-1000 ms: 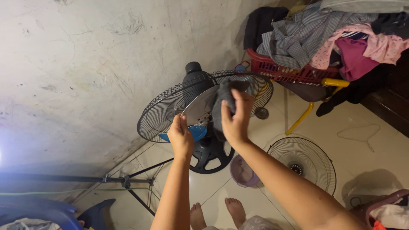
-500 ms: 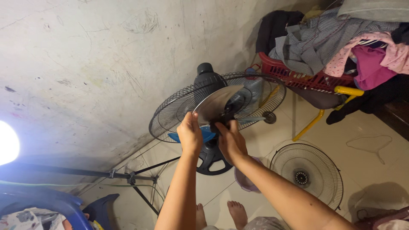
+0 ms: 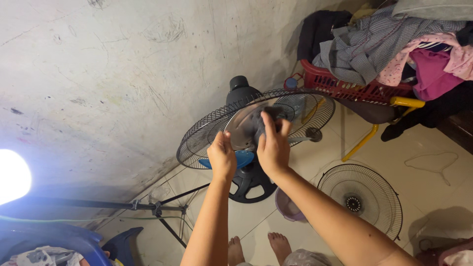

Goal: The person removes the front grille of a standing electric fan, then uses a wet cloth to wipe the fan blades and the inner surface of the rear grille. The front grille is placed on the floor, and the cloth is wrung out in a small bucket of water before cleaning.

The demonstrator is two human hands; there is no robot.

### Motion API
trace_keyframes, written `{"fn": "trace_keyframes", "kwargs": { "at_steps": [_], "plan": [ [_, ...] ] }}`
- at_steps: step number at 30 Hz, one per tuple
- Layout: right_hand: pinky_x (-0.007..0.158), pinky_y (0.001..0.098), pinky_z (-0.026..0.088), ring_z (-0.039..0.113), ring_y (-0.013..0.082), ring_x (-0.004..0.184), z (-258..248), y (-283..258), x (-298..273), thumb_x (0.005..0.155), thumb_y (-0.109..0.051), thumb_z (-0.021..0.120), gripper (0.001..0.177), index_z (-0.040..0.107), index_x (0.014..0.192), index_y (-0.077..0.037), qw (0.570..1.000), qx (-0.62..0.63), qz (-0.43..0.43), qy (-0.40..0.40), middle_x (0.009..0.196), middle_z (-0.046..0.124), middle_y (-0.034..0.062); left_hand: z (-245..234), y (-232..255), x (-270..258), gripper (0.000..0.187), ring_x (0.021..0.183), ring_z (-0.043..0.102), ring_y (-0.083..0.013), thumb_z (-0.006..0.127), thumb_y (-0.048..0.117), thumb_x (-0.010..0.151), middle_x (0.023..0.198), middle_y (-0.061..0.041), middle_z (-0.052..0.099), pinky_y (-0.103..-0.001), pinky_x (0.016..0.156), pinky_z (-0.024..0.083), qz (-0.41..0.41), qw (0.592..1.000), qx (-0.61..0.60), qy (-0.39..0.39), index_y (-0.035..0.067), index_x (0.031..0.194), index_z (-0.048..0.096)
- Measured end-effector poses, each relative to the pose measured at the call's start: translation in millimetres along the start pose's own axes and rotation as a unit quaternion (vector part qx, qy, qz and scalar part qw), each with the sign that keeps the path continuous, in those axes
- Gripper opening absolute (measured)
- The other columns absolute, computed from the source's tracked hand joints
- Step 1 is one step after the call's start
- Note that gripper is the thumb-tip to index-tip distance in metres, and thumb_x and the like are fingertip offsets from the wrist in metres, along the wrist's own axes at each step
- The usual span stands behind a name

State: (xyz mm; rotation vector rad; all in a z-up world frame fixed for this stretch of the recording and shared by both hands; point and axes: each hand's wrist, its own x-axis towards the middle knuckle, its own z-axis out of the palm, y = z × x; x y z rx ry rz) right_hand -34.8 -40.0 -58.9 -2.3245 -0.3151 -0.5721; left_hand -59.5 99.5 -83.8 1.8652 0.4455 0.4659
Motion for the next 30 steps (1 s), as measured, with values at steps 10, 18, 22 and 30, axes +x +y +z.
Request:
{"fn": "trace_keyframes", "kwargs": {
  "at_steps": [10, 18, 22, 30],
  "plan": [
    [0.086, 0.0467, 0.054, 0.061, 0.0390, 0.101, 10.6, 17.8, -44.9, 0.087, 0.003, 0.064, 0.055, 0.055, 0.137, -0.018, 0.992, 0.017, 0.066, -0.106, 0.123, 0.047, 0.0179, 2.0, 8.3, 0.5, 0.032, 0.054, 0.040, -0.0184, 0.054, 0.020, 0.106, 0.059, -0.012, 0.049, -0.036, 0.053, 0.041, 0.048, 0.999, -0.001, 0.009, 0.000, 0.080, 0.054],
    [0.090, 0.0460, 0.053, 0.058, 0.0425, 0.108, -5.4, 10.7, 3.7, 0.089, 0.007, 0.060, 0.063, 0.047, 0.147, -0.011, 0.996, 0.032, -0.038, 0.067, 0.128, 0.040, 0.0251, -2.6, 8.6, -1.4, 0.033, 0.052, 0.040, -0.0195, 0.054, 0.020, 0.106, 0.057, -0.011, 0.048, -0.037, 0.052, 0.040, 0.024, 1.000, 0.010, 0.000, 0.000, 0.080, 0.053],
    [0.078, 0.0452, 0.055, 0.064, 0.0413, 0.095, -3.2, 2.2, -5.9, 0.086, 0.005, 0.064, 0.060, 0.055, 0.141, -0.015, 1.000, -0.014, -0.011, -0.012, 0.127, 0.043, 0.0232, -3.6, 8.9, 0.3, 0.030, 0.052, 0.040, -0.0211, 0.053, 0.019, 0.105, 0.058, -0.012, 0.048, -0.038, 0.051, 0.040, 0.022, 1.000, 0.011, -0.005, 0.000, 0.081, 0.053],
    [0.083, 0.0433, 0.056, 0.062, 0.0421, 0.104, -5.6, 5.9, -11.5, 0.081, 0.006, 0.067, 0.061, 0.056, 0.138, -0.012, 0.997, -0.048, -0.057, -0.014, 0.128, 0.046, 0.0203, 1.0, 5.9, -0.9, 0.029, 0.052, 0.044, -0.0229, 0.054, 0.018, 0.105, 0.061, -0.014, 0.053, -0.038, 0.053, 0.042, 0.053, 0.998, 0.019, -0.003, 0.001, 0.083, 0.055]
  ]
}}
